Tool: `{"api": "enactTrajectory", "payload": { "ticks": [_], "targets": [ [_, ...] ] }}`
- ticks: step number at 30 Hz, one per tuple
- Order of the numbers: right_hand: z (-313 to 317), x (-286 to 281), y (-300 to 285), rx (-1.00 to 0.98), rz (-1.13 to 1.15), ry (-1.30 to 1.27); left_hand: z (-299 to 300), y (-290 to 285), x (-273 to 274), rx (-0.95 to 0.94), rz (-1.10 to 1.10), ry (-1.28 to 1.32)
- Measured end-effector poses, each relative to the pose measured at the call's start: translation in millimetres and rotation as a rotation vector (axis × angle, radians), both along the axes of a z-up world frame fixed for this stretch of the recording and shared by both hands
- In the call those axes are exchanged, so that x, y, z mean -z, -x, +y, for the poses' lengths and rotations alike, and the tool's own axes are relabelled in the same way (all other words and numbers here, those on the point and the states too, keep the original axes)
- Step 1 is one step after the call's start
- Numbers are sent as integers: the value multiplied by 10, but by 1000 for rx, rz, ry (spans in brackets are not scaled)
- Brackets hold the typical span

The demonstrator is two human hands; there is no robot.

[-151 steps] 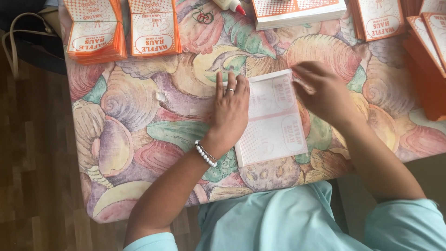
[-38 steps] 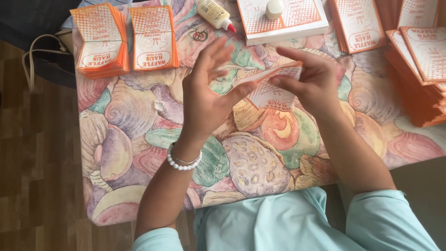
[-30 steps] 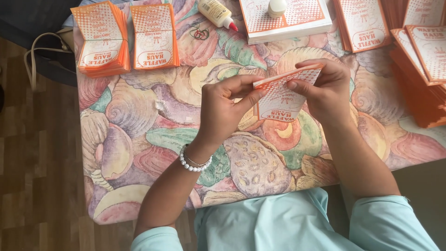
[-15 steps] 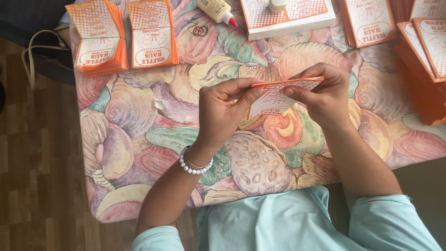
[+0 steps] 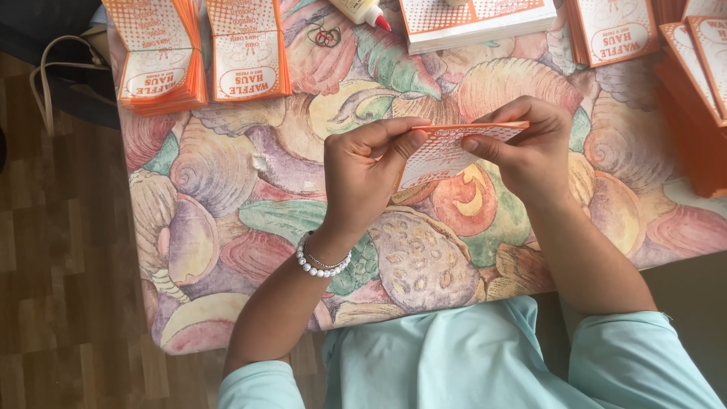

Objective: Folding paper bags and organizing them into neat stacks on a table.

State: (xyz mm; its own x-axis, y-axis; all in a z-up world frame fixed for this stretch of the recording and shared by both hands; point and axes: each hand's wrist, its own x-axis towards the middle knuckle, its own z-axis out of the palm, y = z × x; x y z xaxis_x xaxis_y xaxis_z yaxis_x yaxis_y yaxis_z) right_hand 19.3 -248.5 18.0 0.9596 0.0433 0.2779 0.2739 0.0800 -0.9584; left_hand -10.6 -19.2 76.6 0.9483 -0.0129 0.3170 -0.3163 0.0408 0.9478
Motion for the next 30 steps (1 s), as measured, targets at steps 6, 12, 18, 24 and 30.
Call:
{"api": "enactTrajectory", "payload": {
  "ticks": [6, 12, 18, 24, 30],
  "targets": [
    [22, -161, 66, -62, -343, 79, 54, 11, -117, -143, -108, -108],
    [98, -308, 59, 2, -605, 279, 148, -45, -205, -120, -299, -115],
    [205, -368, 152, -92, -448, 366, 113, -67, -127, -129, -360, -187],
    [205, -158, 118, -158, -231, 233, 86, -78, -43, -109, -429, -266],
    [158, -324, 62, -241, -505, 529, 193, -29, -223, -158, -487, -360]
  ]
}}
